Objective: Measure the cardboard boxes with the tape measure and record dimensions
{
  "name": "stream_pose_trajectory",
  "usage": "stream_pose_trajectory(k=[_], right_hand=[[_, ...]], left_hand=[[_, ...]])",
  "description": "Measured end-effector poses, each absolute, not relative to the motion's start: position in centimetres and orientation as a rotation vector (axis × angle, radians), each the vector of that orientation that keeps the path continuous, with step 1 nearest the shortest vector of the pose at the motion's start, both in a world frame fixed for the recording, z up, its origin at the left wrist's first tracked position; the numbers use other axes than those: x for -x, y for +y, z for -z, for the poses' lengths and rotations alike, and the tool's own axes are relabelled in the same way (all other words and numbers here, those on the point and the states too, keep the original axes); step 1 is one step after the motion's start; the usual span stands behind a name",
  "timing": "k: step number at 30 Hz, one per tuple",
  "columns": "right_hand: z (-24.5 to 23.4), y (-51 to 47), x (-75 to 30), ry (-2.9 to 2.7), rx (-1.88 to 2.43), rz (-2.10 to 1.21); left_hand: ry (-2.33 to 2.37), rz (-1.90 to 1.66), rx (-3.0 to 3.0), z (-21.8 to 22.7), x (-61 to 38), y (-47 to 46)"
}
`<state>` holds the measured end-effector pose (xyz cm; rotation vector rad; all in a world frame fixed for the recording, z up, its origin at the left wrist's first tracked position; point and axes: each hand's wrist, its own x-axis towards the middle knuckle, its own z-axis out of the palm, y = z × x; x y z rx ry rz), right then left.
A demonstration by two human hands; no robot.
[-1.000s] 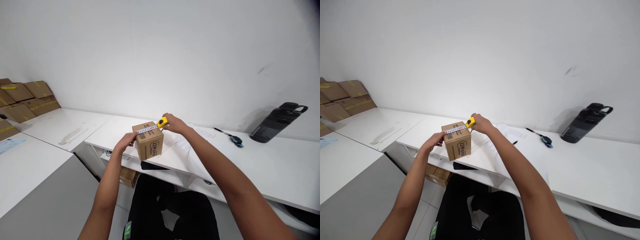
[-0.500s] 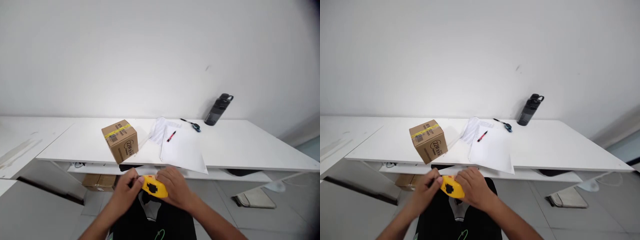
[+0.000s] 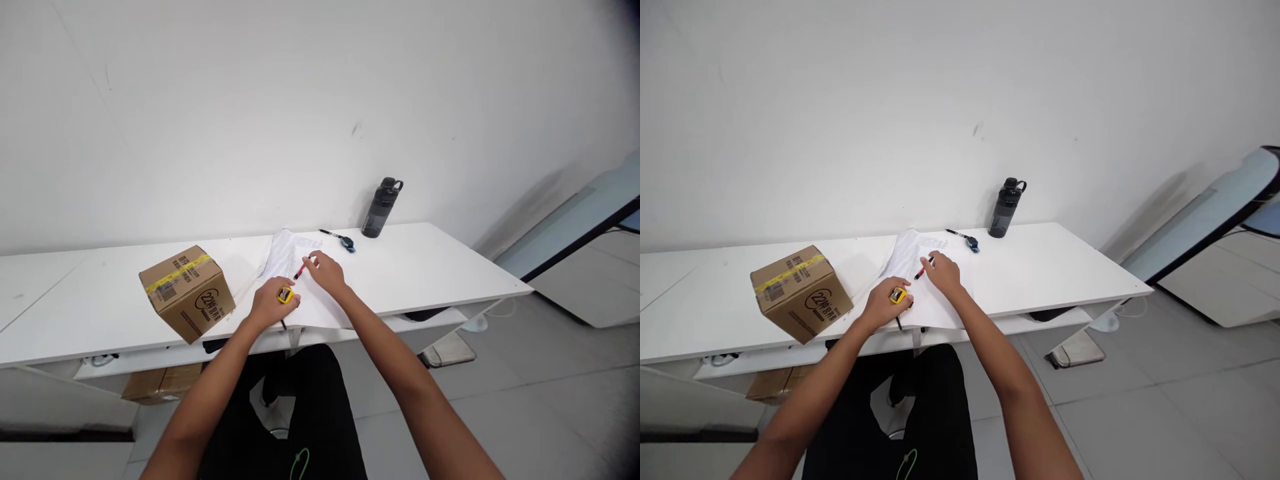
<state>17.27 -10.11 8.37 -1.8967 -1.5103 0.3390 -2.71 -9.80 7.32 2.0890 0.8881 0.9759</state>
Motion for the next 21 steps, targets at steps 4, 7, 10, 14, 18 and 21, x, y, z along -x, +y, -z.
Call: stream_pose_trajectory(k=[4, 7, 10, 14, 18, 21], right_hand=[[-6.6, -3.5, -18.1, -1.217, 2.222, -0.506], [-4.4, -2.4, -17.8, -1.277, 2.238, -0.394], [-2.8, -2.5, -17.7, -1.384, 2.215, -0.324], [-2.3, -2.1, -17.5, -1.41, 2.261, -0.291], [-2.4, -1.0, -17.6, -1.361, 2.31, -0.252], [-2.1, -1.0, -18.1, -1.33, 2.267, -0.264]], left_hand=[[0.979, -0.738, -2.085, -5.6, 2.6, -4.2], [0.975, -0.733, -1.916, -3.2, 2.7, -2.3], [0.941, -0.722, -1.87, -1.7, 2.9, -1.6], [0.929, -0.705, -1.845, -1.3, 3.0, -1.3], [0.854, -0.67, -1.806, -1.8, 2.9, -1.4], [0.835, -0.646, -1.758, -2.2, 2.9, -1.8]])
